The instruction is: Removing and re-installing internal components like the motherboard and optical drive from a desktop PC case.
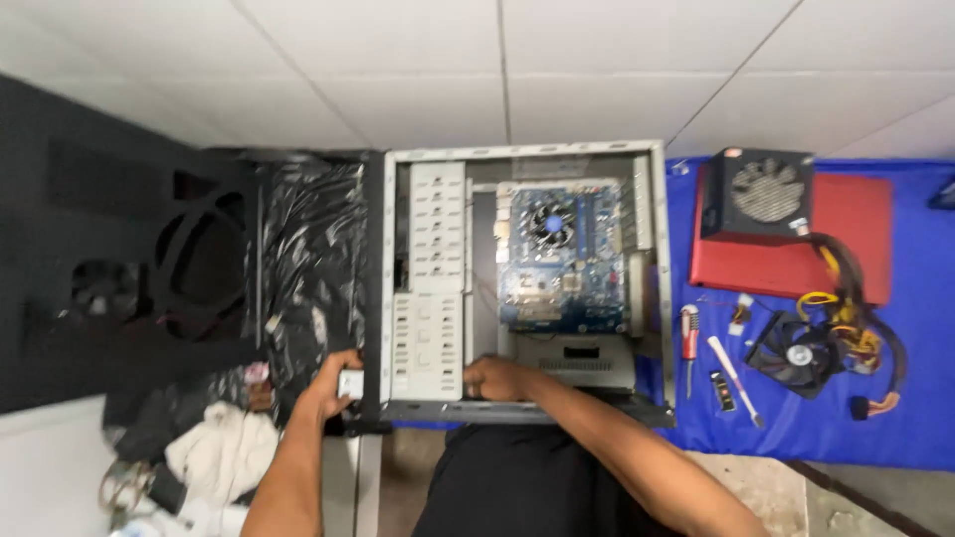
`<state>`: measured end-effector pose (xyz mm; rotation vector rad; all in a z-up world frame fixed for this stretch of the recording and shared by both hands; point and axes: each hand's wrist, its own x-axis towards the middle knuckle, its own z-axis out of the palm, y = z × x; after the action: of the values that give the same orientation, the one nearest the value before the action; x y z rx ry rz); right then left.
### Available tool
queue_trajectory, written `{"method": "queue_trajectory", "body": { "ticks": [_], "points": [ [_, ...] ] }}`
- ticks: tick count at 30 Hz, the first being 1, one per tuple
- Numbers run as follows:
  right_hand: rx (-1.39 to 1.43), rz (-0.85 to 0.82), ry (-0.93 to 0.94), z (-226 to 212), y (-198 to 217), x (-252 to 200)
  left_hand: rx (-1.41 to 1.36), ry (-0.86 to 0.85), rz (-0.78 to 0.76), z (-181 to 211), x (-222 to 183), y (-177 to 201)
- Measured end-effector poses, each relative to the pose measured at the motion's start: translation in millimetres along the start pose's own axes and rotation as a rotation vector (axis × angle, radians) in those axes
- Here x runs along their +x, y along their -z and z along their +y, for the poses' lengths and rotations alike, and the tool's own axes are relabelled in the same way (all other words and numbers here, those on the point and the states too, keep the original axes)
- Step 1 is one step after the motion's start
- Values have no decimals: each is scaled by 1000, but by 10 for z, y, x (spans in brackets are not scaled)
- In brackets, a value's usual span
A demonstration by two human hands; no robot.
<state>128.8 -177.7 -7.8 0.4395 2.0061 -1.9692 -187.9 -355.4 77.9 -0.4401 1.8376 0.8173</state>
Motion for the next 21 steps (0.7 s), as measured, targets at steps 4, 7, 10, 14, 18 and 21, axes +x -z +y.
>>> {"method": "queue_trajectory", "body": {
  "ticks": [4,7,10,14,18,21],
  "points": [
    [-66,-36,-9,-1038,280,-481,-51,23,65,-330,822,84],
    [-13,-40,-95,-908,385,-531,21,3,-3,-424,721,-119],
    [81,-56,-83,-853,477,-682,70,-29,-64,-437,579,-242],
    [60,-54,-76,-948,460,-726,76,-43,-77,-403,304,-310],
    [-108,6,-121,-869,415,-679,15,-51,-55,-325,-95,-431],
    [-139,36,-145,-713,399,-604,-21,-66,-50,-171,-415,-519]
  ]
}}
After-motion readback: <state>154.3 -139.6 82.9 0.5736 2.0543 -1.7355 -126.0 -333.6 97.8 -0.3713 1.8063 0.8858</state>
